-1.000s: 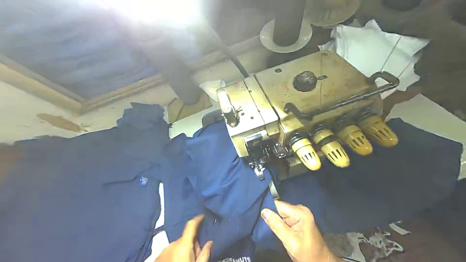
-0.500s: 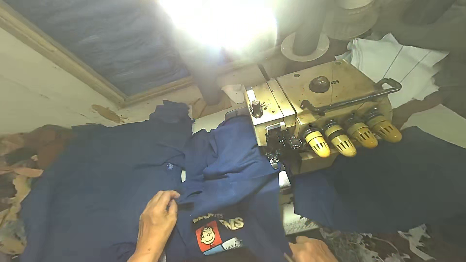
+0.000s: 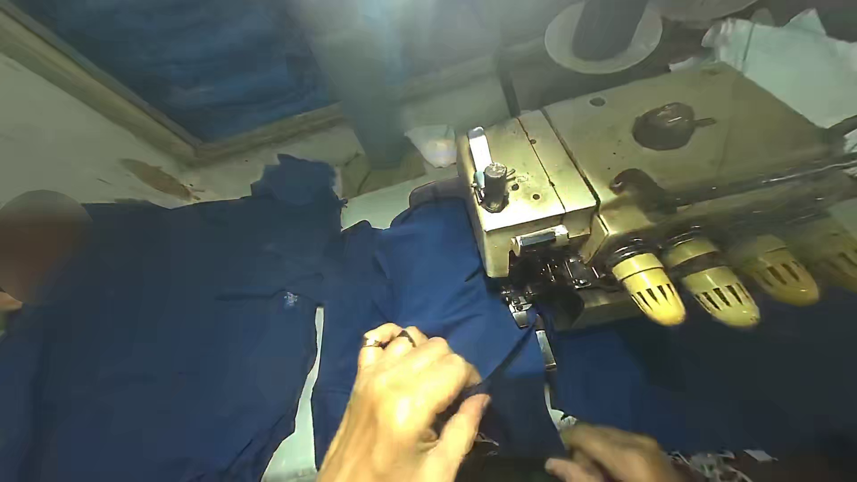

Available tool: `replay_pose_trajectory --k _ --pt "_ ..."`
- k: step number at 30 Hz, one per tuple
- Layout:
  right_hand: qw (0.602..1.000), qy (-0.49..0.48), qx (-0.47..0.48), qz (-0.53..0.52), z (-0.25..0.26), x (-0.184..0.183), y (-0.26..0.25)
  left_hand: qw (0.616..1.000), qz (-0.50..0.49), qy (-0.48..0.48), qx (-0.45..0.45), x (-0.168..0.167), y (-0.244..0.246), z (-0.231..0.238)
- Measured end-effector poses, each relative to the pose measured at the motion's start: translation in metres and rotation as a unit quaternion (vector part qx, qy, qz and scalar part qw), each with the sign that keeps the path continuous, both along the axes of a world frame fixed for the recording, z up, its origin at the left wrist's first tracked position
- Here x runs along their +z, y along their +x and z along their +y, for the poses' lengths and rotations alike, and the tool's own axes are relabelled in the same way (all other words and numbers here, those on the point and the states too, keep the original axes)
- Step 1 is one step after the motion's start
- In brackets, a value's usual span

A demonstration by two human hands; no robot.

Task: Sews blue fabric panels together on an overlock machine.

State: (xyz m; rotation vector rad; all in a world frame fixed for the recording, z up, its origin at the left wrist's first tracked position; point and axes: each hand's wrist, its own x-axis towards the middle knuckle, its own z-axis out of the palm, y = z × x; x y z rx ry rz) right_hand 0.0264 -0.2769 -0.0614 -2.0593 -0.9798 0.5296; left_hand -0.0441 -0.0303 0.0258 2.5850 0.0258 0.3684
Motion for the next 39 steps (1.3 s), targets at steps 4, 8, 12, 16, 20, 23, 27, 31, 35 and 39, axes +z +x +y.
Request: replay_pose_trajectory --k 4,8,12,16,20,23,27,31,35,39 --pt "0.971 0.19 -0.098 0.112 0.018 -0.004 0.013 0.993 -0.037 -0.108 -0.015 0.001 -0.007 0.013" --pt "0.95 0.228 -0.078 0.197 0.032 0.005 0.005 0.997 -0.012 -0.058 -0.057 0.022 -0.009 0.002" --pt "0.95 0.252 -0.07 0.17 0.025 0.005 -0.001 0.997 0.029 0.026 -0.07 0.024 -0.004 -0.023" --pt "0.946 0.27 -0.086 0.157 0.027 0.008 0.007 0.994 0.024 0.104 -0.036 0.008 0.012 -0.043" --pt "0.945 0.289 -0.103 0.112 0.049 0.015 0.02 0.992 -0.013 0.121 0.017 -0.002 0.037 -0.044" --pt "0.948 0.293 -0.11 0.065 0.058 0.017 0.027 0.994 -0.029 0.088 0.055 -0.009 0.043 -0.037" --pt "0.943 0.278 -0.09 0.158 0.048 0.024 0.031 0.998 0.01 0.028 0.057 -0.004 0.03 -0.027" --pt "0.911 0.309 -0.076 0.264 0.035 0.022 0.032 0.999 0.008 -0.014 0.045 -0.005 0.018 -0.019" --pt "0.919 0.322 -0.049 0.22 0.036 0.014 0.035 0.999 -0.012 -0.027 0.036 -0.013 0.015 -0.013" --pt "0.922 0.304 -0.036 0.238 0.034 0.018 0.036 0.999 -0.032 -0.022 0.026 -0.019 0.016 -0.004"
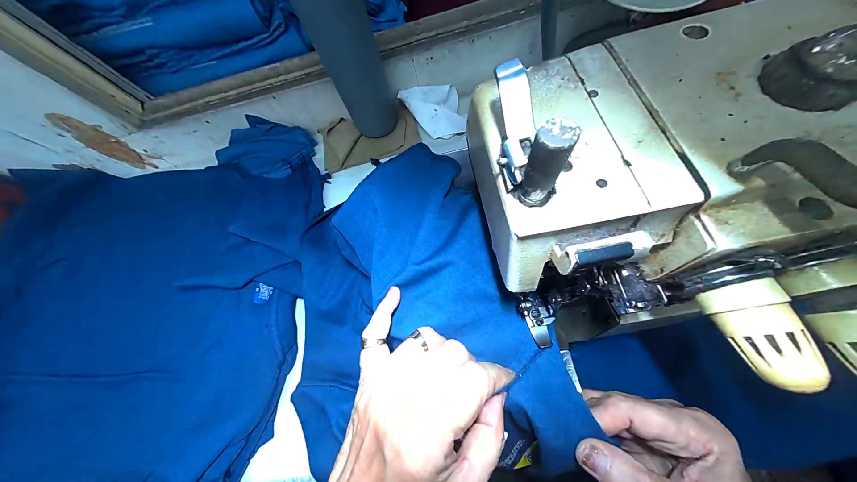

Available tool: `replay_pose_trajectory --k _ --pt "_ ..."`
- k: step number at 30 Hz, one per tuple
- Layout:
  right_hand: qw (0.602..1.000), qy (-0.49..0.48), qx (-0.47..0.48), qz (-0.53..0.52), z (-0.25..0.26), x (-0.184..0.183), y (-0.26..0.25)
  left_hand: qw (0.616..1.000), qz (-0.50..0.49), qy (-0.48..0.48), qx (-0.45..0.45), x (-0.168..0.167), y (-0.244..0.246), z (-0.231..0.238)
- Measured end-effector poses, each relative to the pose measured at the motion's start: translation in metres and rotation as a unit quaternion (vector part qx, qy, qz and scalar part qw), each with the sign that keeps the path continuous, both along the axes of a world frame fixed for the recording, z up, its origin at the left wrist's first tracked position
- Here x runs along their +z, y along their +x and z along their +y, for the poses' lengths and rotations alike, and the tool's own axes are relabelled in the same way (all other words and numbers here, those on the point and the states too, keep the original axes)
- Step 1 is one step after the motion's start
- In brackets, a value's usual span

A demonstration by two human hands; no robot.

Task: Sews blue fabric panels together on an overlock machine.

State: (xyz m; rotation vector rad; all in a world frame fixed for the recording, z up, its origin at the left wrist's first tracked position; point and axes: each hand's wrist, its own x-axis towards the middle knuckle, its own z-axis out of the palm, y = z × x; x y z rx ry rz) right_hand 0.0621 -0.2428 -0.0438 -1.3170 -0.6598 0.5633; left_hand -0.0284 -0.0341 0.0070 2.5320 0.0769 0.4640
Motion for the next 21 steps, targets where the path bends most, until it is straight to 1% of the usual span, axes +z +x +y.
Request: replay_pose_trajectory --k 3,7,9,12,15,21 --pt "1.0 -0.017 0.003 0.021 -0.003 0.004 -0.002 0.999 0.031 0.028 -0.003 0.011 -0.002 -0.001" --pt "1.0 -0.01 0.006 0.01 -0.007 0.002 -0.004 0.999 0.04 -0.006 -0.021 0.028 -0.009 -0.02" --pt "1.0 -0.004 0.006 0.012 -0.007 0.002 -0.005 0.999 0.048 0.004 -0.026 0.031 -0.008 -0.03" --pt "1.0 -0.006 0.003 -0.001 -0.003 0.002 -0.006 0.997 0.053 0.041 -0.031 0.023 -0.001 -0.037" --pt "0.999 -0.017 -0.009 -0.028 0.004 0.002 -0.007 0.997 0.007 0.083 0.003 0.009 0.01 -0.039" --pt "0.999 -0.018 -0.005 -0.031 0.014 0.002 -0.01 0.994 0.01 0.111 0.014 0.008 0.013 -0.03"
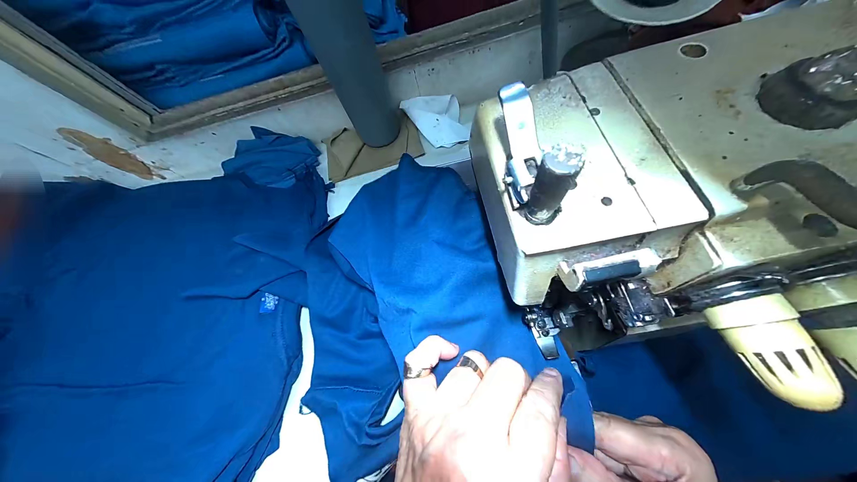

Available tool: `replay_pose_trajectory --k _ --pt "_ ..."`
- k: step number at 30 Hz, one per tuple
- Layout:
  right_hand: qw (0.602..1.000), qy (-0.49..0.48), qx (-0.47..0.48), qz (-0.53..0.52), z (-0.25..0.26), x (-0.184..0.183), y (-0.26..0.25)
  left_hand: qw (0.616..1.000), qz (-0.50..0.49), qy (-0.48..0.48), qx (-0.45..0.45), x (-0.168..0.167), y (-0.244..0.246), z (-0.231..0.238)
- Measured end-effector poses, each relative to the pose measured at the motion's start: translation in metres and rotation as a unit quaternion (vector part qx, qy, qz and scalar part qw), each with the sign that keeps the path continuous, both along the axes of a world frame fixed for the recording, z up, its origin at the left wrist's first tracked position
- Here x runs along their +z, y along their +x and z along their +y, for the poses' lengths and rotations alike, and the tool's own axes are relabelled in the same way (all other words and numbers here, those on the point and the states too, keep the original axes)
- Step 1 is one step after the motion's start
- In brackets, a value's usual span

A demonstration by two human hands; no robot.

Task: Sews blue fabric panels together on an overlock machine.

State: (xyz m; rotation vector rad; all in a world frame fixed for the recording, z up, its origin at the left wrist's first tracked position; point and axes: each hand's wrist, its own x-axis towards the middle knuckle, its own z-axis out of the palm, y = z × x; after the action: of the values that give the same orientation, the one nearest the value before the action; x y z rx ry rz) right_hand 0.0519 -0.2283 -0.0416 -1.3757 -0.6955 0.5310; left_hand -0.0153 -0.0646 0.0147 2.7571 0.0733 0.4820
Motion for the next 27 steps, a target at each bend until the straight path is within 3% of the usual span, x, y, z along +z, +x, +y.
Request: replay_pose_trajectory --k 6,13,19,23,27 --pt "1.0 -0.01 -0.006 -0.02 0.001 -0.002 -0.002 0.998 -0.065 0.017 0.009 -0.011 0.004 -0.006" --pt "0.977 -0.069 -0.026 -0.198 0.024 0.014 -0.012 0.999 -0.019 0.04 0.007 -0.004 -0.002 0.004" --pt "0.97 -0.08 0.055 -0.221 0.038 0.022 -0.013 0.992 -0.105 -0.051 0.041 -0.027 0.011 0.036" --pt "0.974 -0.071 0.082 -0.199 0.029 0.019 -0.008 0.98 -0.078 -0.151 0.102 -0.019 -0.007 0.035" --pt "0.979 -0.058 0.036 -0.193 0.022 0.016 -0.008 0.964 -0.029 -0.258 0.054 -0.004 -0.039 0.012"
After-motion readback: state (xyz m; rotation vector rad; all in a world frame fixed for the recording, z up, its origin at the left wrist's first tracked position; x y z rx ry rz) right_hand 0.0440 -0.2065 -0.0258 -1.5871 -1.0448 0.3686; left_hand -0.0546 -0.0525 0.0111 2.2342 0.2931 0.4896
